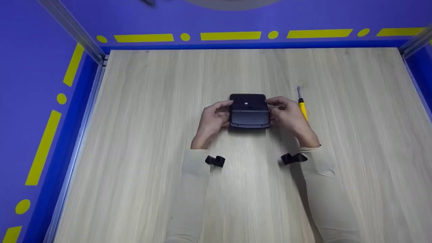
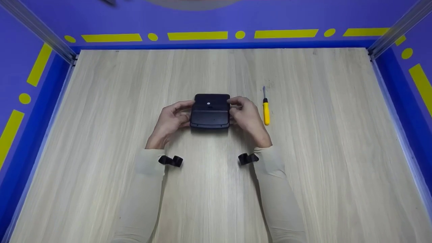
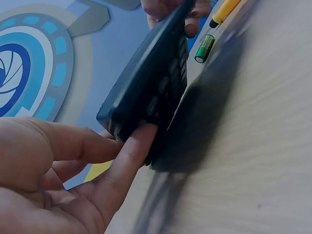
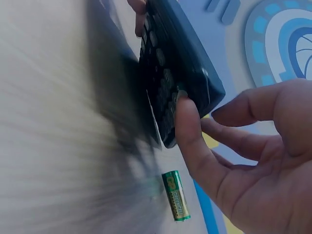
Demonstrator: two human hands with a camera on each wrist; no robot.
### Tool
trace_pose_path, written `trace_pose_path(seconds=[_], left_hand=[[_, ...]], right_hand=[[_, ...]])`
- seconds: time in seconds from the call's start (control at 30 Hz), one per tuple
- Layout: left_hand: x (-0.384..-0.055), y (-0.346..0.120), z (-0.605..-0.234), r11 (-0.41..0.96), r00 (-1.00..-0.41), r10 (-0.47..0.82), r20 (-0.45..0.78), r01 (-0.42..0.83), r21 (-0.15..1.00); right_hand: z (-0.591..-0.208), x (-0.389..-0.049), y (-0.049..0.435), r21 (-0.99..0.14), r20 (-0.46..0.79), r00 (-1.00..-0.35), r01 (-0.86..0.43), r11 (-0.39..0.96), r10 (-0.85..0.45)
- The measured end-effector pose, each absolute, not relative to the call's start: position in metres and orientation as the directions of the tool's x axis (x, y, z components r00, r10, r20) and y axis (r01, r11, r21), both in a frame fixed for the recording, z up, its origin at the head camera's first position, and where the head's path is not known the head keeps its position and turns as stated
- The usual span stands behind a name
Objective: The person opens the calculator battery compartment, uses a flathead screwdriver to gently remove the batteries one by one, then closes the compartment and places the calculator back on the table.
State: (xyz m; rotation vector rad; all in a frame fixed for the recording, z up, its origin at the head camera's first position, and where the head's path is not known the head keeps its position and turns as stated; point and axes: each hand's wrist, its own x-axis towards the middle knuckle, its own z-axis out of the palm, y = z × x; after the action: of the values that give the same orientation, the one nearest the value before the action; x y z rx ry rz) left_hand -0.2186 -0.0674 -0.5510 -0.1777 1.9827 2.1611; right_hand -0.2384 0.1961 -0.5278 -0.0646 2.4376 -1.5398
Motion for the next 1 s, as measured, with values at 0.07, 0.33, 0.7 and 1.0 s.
trace_pose_path(seconds=[0.07, 0.33, 0.7, 1.0], left_hand=[[-0.219, -0.067, -0.551, -0.088, -0.972, 0.073, -0.224, -0.230, 0.969], [-0.218, -0.068, -0.550, -0.050, -0.973, 0.082, -0.216, -0.220, 0.974], [-0.219, -0.072, -0.547, 0.175, -0.992, 0.089, -0.090, -0.073, 0.982], [-0.219, -0.073, -0.548, 0.224, -0.996, 0.088, -0.005, 0.015, 0.974]], right_hand=[[-0.528, -0.239, 0.198, -0.884, -0.173, -0.965, 0.066, 0.462, -0.195], [-0.529, -0.240, 0.208, -0.886, -0.112, -0.940, -0.053, 0.460, -0.323], [-0.530, -0.244, 0.218, -0.882, 0.014, -0.933, -0.180, 0.435, -0.359], [-0.530, -0.243, 0.219, -0.906, 0.060, -0.945, -0.187, 0.380, -0.321]])
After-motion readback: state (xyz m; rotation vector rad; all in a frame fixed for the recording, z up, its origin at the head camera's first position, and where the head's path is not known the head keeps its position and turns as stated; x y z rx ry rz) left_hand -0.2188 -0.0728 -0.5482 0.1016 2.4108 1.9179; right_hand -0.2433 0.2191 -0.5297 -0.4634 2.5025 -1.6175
